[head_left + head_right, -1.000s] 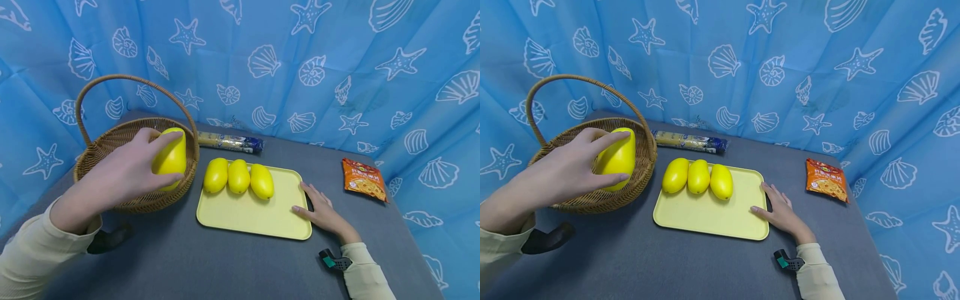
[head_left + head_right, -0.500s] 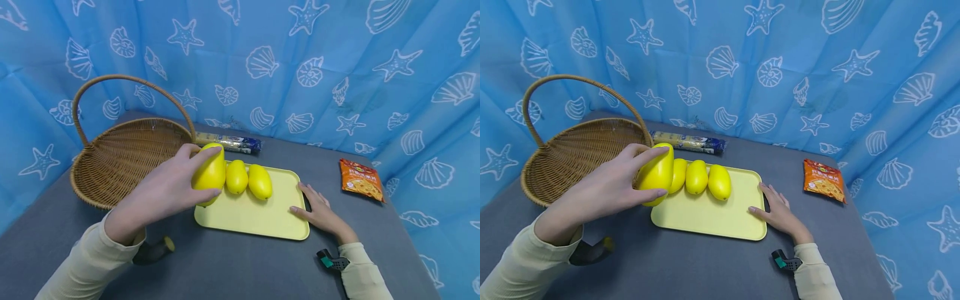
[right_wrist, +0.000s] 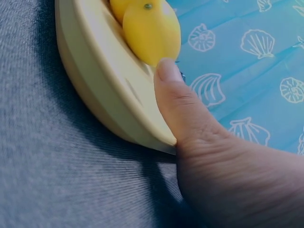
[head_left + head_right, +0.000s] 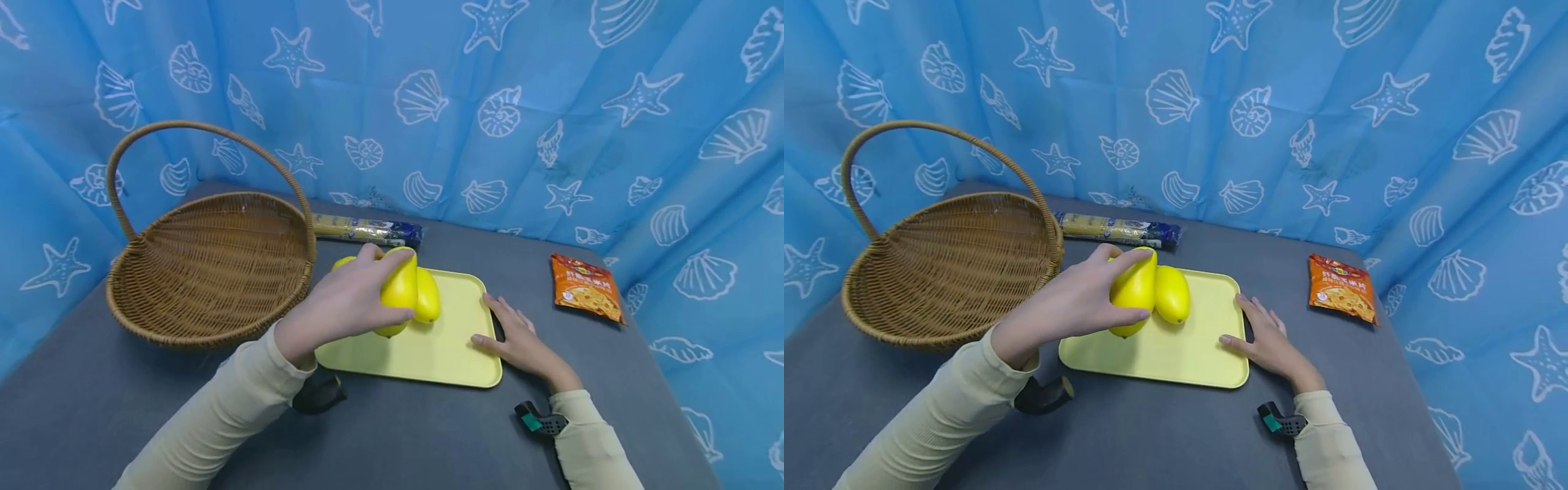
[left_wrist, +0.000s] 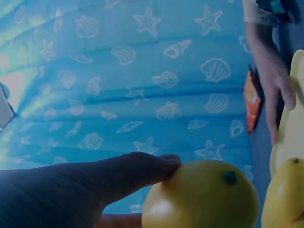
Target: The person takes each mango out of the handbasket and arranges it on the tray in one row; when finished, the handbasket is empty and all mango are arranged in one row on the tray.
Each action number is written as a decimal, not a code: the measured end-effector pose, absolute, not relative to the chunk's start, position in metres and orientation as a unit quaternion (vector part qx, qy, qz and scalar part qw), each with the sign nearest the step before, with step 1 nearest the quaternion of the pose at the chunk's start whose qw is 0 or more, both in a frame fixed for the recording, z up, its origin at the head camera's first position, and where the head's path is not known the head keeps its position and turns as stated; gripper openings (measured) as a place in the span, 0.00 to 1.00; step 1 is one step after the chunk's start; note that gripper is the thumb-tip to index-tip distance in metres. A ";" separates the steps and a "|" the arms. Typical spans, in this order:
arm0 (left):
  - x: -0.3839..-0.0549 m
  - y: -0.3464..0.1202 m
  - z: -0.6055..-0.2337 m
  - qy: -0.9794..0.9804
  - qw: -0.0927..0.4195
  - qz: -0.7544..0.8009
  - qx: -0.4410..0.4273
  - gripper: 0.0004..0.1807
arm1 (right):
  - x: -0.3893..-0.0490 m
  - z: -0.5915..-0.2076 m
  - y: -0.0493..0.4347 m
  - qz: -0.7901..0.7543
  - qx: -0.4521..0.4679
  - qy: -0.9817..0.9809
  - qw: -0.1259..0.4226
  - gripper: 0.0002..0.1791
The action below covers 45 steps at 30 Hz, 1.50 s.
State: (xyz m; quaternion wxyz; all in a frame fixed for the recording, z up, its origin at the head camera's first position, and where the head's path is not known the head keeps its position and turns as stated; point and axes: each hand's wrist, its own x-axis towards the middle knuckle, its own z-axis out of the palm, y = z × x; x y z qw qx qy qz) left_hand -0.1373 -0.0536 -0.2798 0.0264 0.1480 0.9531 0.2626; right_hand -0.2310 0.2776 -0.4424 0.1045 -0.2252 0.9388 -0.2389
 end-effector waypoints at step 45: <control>-0.228 0.084 -0.339 0.969 0.093 0.185 0.137 0.40 | -0.235 -0.449 0.280 -0.240 -0.232 0.939 0.081 0.47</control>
